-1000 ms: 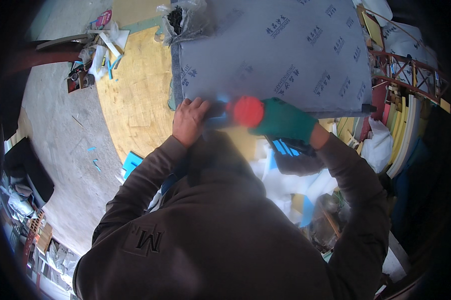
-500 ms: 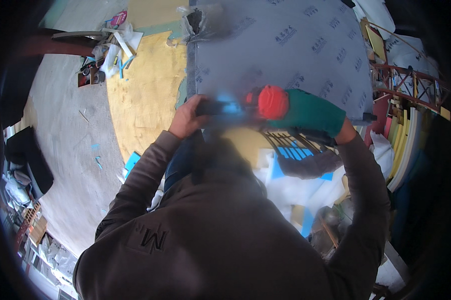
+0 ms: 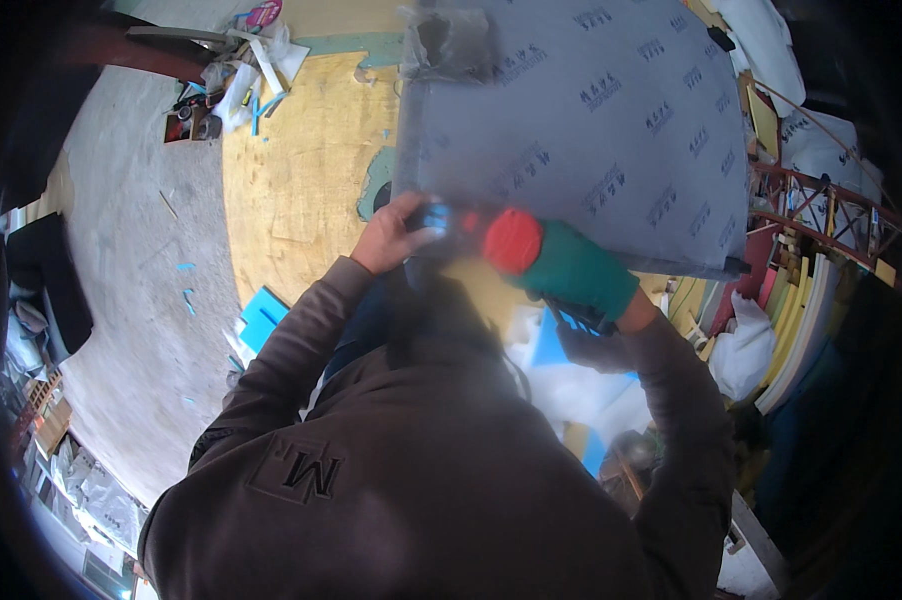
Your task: The person retrieves black plastic feet from a bag and uses a cordless drill to attach them to the underside of a large gray upholstered cushion. The person then flips the cushion upright and positions it in the room.
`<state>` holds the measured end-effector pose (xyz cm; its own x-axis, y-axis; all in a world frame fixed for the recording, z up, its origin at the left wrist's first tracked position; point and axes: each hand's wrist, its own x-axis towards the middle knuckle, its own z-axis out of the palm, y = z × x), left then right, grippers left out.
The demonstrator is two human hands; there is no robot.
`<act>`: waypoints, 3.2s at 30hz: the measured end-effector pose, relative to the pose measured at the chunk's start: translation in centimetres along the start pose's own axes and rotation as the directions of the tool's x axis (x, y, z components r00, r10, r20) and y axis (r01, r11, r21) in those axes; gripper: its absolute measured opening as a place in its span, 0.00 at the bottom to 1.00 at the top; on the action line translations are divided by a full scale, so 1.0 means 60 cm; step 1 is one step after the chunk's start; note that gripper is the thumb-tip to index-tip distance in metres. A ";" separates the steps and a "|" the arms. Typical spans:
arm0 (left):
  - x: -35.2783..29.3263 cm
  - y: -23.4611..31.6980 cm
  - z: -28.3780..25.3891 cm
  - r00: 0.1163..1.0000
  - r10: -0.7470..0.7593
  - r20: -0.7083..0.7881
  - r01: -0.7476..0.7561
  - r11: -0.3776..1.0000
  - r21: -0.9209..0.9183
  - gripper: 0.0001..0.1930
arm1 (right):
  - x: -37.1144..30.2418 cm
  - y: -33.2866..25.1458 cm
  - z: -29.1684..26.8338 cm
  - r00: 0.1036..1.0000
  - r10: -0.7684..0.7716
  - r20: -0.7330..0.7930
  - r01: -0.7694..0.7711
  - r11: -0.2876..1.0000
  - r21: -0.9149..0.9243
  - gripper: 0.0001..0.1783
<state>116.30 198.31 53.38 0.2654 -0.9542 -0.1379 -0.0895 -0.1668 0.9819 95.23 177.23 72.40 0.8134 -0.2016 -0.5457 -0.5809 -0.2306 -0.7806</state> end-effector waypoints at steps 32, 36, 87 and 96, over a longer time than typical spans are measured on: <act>-0.020 -0.013 0.008 0.996 0.052 -0.075 -0.049 0.998 0.041 0.28 | 0.091 0.007 0.012 0.945 -0.285 0.158 0.326 0.824 -0.464 0.14; -0.016 0.010 0.003 0.993 0.052 -0.102 -0.054 0.999 -0.008 0.24 | 0.099 -0.031 -0.004 0.949 0.231 0.216 -0.210 0.971 -0.115 0.18; 0.410 0.112 -0.258 0.970 0.097 -0.224 -0.009 0.932 0.363 0.20 | -0.151 -0.034 0.441 0.509 0.673 -0.536 0.078 0.584 0.808 0.28; 0.194 -0.071 -0.586 0.914 0.058 -0.401 0.116 0.911 0.396 0.24 | 0.046 -0.119 0.497 0.776 0.530 -0.342 -0.139 0.673 0.727 0.32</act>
<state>153.54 196.62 52.14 0.6222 -0.7827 -0.0172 -0.4310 -0.3608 0.8271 102.57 206.71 67.38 0.3130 -0.6041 -0.7328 -0.4807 0.5647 -0.6709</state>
